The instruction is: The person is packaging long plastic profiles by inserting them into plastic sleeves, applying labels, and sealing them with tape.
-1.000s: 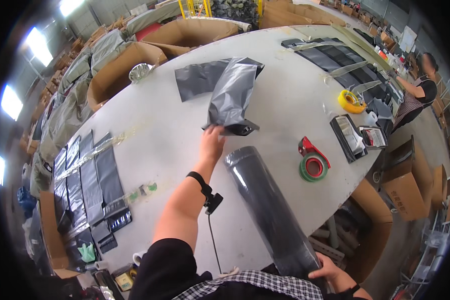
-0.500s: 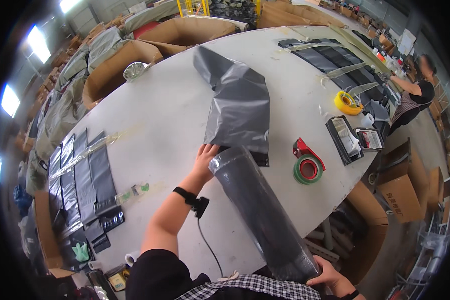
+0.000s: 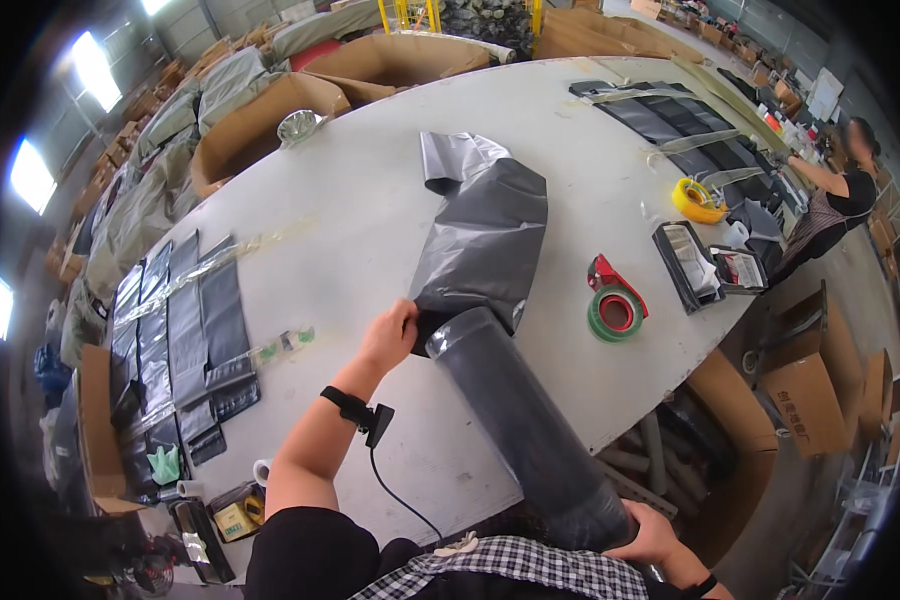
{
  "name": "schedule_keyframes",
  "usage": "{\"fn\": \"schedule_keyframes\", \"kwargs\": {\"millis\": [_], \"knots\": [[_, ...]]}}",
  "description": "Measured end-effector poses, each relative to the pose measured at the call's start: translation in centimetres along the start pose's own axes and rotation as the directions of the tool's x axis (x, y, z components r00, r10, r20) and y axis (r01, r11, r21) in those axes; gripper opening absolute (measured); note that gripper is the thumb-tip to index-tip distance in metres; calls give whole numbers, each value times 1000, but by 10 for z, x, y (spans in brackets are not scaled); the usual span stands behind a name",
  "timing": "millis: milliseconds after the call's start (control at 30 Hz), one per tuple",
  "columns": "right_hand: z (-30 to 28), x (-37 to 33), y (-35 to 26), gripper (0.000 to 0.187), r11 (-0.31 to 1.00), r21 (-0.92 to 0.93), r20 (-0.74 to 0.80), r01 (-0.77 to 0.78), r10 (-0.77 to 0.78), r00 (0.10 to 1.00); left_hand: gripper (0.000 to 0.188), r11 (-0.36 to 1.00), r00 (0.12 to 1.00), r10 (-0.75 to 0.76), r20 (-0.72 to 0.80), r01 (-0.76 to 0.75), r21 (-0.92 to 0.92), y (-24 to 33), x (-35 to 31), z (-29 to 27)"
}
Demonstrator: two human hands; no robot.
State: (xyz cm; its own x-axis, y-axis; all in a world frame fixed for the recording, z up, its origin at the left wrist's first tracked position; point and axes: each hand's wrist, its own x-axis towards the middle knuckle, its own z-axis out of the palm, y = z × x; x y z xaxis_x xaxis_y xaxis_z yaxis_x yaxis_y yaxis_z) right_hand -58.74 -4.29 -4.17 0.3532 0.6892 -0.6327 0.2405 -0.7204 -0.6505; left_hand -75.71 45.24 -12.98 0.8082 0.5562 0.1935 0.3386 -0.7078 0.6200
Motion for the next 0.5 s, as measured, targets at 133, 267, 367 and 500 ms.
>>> {"fn": "schedule_keyframes", "kwargs": {"millis": [133, 267, 367, 500], "knots": [[0, -9, -28, 91, 955, -285, -69, -85, 68, 995, 45, 979, 994, -88, -69, 100, 180, 35, 22, -6], [2, -10, -32, 91, 950, -309, -86, -45, 19, 996, 29, 942, 981, -75, -180, 129, 311, 29, 35, -3], [2, -9, -26, 92, 958, -282, -91, -48, 23, 996, 16, 946, 920, 156, -359, -34, 324, 57, 38, -5], [7, 1, 3, 91, 1000, 1, -47, 17, -17, 999, 19, 952, 935, 248, -254, -187, 242, 68, 23, -3]]}}
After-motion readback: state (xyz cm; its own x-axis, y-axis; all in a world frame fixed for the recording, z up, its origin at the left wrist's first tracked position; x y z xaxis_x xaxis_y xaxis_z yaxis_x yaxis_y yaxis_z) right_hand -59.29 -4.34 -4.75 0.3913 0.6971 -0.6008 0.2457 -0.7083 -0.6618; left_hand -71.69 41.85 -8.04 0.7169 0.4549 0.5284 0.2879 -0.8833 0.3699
